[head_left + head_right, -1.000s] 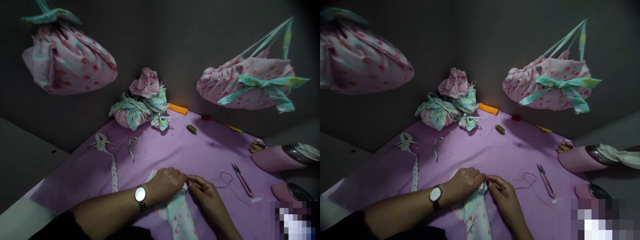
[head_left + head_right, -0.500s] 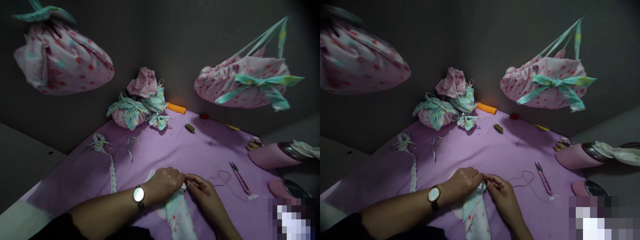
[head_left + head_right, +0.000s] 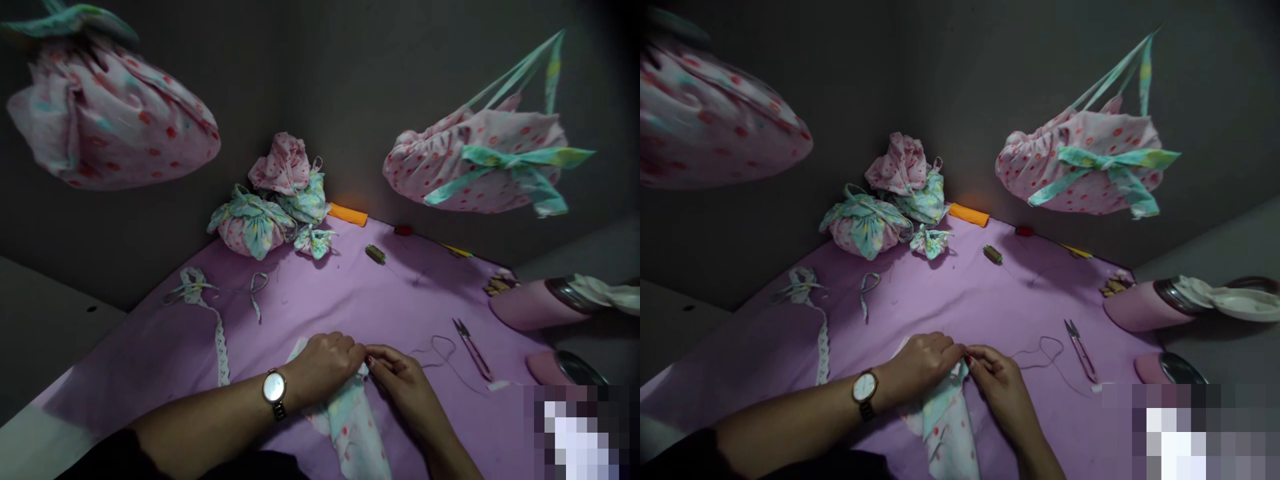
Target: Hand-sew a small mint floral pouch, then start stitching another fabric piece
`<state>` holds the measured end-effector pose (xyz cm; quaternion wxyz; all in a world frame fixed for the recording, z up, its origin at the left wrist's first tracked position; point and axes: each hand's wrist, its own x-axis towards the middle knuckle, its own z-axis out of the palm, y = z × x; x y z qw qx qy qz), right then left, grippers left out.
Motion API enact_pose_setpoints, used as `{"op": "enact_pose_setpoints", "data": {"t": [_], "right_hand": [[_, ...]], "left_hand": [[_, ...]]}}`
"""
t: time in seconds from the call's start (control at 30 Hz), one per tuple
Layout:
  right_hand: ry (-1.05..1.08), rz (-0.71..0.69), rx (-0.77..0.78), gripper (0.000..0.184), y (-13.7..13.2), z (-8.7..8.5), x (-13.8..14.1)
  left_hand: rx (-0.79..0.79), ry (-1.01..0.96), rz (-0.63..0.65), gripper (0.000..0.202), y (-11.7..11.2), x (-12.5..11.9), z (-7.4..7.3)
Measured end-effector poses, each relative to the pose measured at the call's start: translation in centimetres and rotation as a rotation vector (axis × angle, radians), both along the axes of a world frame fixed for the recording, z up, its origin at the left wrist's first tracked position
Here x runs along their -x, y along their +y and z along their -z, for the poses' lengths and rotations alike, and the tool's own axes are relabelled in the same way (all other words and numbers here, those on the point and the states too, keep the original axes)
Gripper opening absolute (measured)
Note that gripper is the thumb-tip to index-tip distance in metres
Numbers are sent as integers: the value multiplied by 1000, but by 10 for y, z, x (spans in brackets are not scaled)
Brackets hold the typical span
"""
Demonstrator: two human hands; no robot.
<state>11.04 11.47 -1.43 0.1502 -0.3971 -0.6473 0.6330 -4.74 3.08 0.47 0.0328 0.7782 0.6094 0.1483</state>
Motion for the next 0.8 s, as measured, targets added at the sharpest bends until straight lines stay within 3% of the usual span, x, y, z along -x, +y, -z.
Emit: {"op": "enact_pose_setpoints", "data": {"t": [0.27,0.8], "right_hand": [[83,8,-2,20,-3,-10,5],[136,30,10,15,0,1,2]], "left_hand": [[2,-55,50,22,0,1,-3],[-28,-45,43,29,2,0,-1]]}}
